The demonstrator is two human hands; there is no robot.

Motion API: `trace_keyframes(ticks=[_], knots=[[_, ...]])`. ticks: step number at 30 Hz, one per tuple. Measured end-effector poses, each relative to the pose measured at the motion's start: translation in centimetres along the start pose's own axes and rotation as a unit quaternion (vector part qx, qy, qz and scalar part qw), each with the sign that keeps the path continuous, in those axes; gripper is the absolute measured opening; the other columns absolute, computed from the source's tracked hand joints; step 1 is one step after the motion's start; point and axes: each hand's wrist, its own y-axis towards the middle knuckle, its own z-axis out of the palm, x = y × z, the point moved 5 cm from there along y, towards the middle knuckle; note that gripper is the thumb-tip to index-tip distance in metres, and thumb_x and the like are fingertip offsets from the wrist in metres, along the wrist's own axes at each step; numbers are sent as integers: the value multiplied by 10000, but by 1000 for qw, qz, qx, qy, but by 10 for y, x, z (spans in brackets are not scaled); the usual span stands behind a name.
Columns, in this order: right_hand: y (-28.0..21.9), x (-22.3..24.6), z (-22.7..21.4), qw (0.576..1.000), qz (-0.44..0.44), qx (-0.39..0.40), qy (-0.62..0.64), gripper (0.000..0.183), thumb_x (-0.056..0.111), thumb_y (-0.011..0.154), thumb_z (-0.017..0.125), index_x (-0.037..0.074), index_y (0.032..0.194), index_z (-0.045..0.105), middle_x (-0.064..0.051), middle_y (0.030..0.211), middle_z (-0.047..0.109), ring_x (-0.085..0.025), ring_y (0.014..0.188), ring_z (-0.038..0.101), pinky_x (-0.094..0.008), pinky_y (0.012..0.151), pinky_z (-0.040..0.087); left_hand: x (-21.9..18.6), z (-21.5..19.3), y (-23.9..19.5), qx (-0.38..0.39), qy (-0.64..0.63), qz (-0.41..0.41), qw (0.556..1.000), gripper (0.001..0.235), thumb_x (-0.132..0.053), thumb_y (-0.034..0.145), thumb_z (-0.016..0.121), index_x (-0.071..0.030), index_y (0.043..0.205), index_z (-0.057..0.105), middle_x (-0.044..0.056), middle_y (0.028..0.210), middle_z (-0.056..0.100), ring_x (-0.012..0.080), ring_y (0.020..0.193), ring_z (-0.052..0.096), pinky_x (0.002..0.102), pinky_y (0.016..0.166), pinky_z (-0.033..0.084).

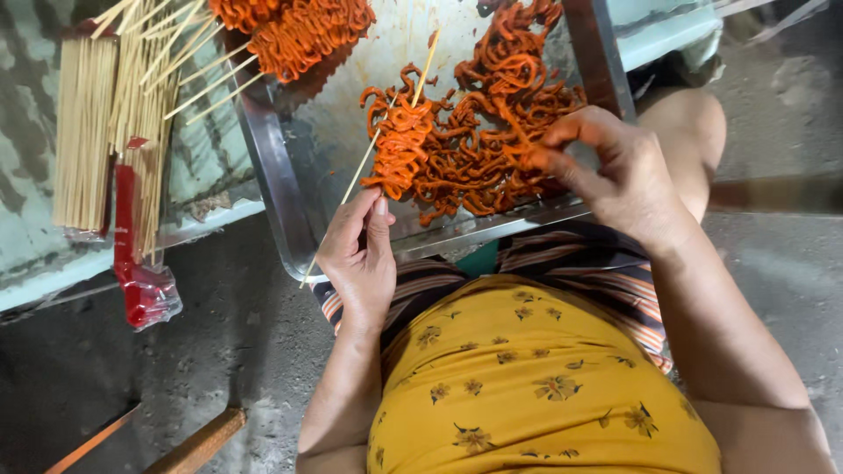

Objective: The person threads pieces of food onto wooden skewers by hand, picking them from a metal tray and sliding them onto the sticks one by one.

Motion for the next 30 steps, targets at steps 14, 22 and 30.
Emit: trace_keyframes(ticks=[14, 22, 30], knots=[[20, 30, -16, 973, 36, -15, 229, 138, 53, 1113, 723, -48, 1163, 643, -81, 976, 709, -69, 754, 641, -178, 687, 545, 0, -2, 3, 7, 21, 17, 1000, 138, -26, 1035, 702, 30, 1161, 698, 86, 901, 702, 135, 770, 667, 249, 727, 520], [31, 4, -11, 993, 83, -31, -82, 117, 153, 1086, 728, 88, 1178, 759, -75, 974, 771, -101, 781, 715, -243, 676, 542, -3, -3, 3, 9, 41, 32, 999, 121, -5, 1027, 704, 14, 1146, 699, 81, 868, 693, 145, 763, 675, 260, 724, 514], [23, 25, 1, 907, -113, -100, -394, 299, 39, 947, 775, 65, 1244, 753, -184, 1312, 685, -309, 1089, 686, -414, 887, 542, -2, -2, 2, 7, 47, 27, 998, 116, -3, 1030, 700, 10, 1145, 703, 81, 861, 689, 144, 754, 669, 257, 710, 514]])
